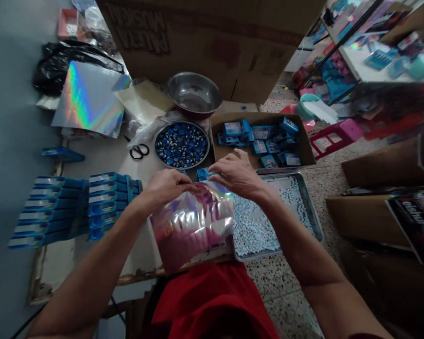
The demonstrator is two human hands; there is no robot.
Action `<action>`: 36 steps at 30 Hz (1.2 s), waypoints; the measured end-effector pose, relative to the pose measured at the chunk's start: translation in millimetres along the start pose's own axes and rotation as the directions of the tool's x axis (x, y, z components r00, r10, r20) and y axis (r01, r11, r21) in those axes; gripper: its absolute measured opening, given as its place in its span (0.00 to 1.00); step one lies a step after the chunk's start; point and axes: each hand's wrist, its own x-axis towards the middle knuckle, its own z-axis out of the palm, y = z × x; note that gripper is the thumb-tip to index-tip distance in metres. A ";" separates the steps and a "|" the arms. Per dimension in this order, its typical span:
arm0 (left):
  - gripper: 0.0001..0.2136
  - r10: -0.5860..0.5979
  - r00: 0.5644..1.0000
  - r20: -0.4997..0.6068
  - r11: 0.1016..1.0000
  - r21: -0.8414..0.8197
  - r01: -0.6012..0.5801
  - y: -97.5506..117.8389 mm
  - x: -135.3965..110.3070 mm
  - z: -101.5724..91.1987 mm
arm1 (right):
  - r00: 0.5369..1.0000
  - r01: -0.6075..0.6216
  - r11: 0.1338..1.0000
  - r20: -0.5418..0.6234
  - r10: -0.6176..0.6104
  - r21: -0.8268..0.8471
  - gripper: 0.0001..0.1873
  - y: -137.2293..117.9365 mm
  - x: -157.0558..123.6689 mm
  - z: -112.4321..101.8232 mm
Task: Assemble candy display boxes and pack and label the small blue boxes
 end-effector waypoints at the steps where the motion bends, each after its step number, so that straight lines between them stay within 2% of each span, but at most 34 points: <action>1: 0.08 -0.010 1.000 -0.007 0.997 -0.075 0.009 -7.2 5.6 1.9 | 0.999 0.043 0.998 0.013 -0.043 -0.037 0.07 -2.1 5.1 7.2; 3: 0.09 -0.032 0.999 -0.033 0.987 -0.160 0.027 -20.8 12.0 0.9 | 0.996 0.077 0.997 0.053 -0.075 -0.031 0.09 -1.9 14.1 22.9; 6: 0.10 -0.081 0.994 -0.072 0.993 -0.095 0.074 -40.2 8.7 -11.2 | 0.995 -0.042 0.996 0.095 0.035 0.074 0.11 11.2 22.3 40.9; 9: 0.13 -0.132 0.988 -0.083 0.990 -0.064 0.127 -61.5 -1.8 -21.3 | 0.981 -0.167 0.968 0.132 0.144 0.186 0.11 31.9 24.4 46.7; 12: 0.16 -0.226 0.961 -0.160 0.963 -0.188 0.195 -85.5 -6.6 -18.6 | 0.964 -0.249 0.927 0.160 0.210 0.279 0.10 52.3 22.9 44.3; 14: 0.18 -0.309 0.915 -0.258 0.932 -0.276 0.236 -101.3 -5.5 -13.6 | 0.937 -0.342 0.848 0.219 0.274 0.404 0.12 63.4 21.4 43.4; 17: 0.21 -0.415 0.828 -0.376 0.882 -0.388 0.266 -120.3 -4.6 -11.1 | 0.859 -0.510 0.622 0.318 0.402 0.594 0.17 75.0 22.6 49.5; 18: 0.21 -0.445 0.817 -0.367 0.856 -0.443 0.267 -124.9 -5.6 -12.4 | 0.831 -0.548 0.556 0.328 0.450 0.625 0.18 78.0 25.0 53.4; 20: 0.23 -0.484 0.836 -0.258 0.768 -0.584 0.264 -131.2 -9.8 -17.1 | 0.789 -0.582 0.489 0.306 0.533 0.649 0.21 83.4 33.5 61.7; 22: 0.26 -0.483 0.866 -0.128 0.662 -0.701 0.265 -134.3 -14.5 -20.9 | 0.778 -0.574 0.515 0.230 0.584 0.636 0.22 87.2 47.0 68.0; 24: 0.27 -0.472 0.875 -0.106 0.610 -0.756 0.237 -134.9 -16.9 -20.0 | 0.788 -0.556 0.644 0.086 0.610 0.525 0.20 85.1 63.7 71.1; 26: 0.26 -0.485 0.846 -0.220 0.624 -0.765 0.158 -133.8 -15.7 -13.7 | 0.808 -0.515 0.805 -0.148 0.571 0.294 0.14 71.5 80.3 73.8; 28: 0.23 -0.505 0.790 -0.347 0.641 -0.764 0.074 -131.8 -12.6 -4.9 | 0.853 -0.403 0.912 -0.329 0.405 0.077 0.11 43.8 93.6 81.5; 30: 0.21 -0.536 0.738 -0.409 0.631 -0.776 0.028 -130.4 -10.3 2.6 | 0.922 -0.212 0.977 -0.330 0.201 0.004 0.14 6.4 101.7 97.6; 32: 0.21 -0.558 0.722 -0.410 0.601 -0.799 0.011 -130.4 -10.9 6.1 | 0.973 -0.049 0.999 -0.225 0.052 0.019 0.16 -31.1 104.8 120.5; 34: 0.22 -0.552 0.732 -0.399 0.589 -0.808 0.004 -131.8 -14.2 5.5 | 0.987 0.016 1.000 -0.157 -0.015 0.011 0.17 -59.8 105.1 144.3; 36: 0.22 -0.524 0.762 -0.380 0.590 -0.807 0.003 -133.8 -18.6 2.3 | 0.989 0.027 0.999 -0.144 -0.032 -0.033 0.17 -76.2 105.2 162.9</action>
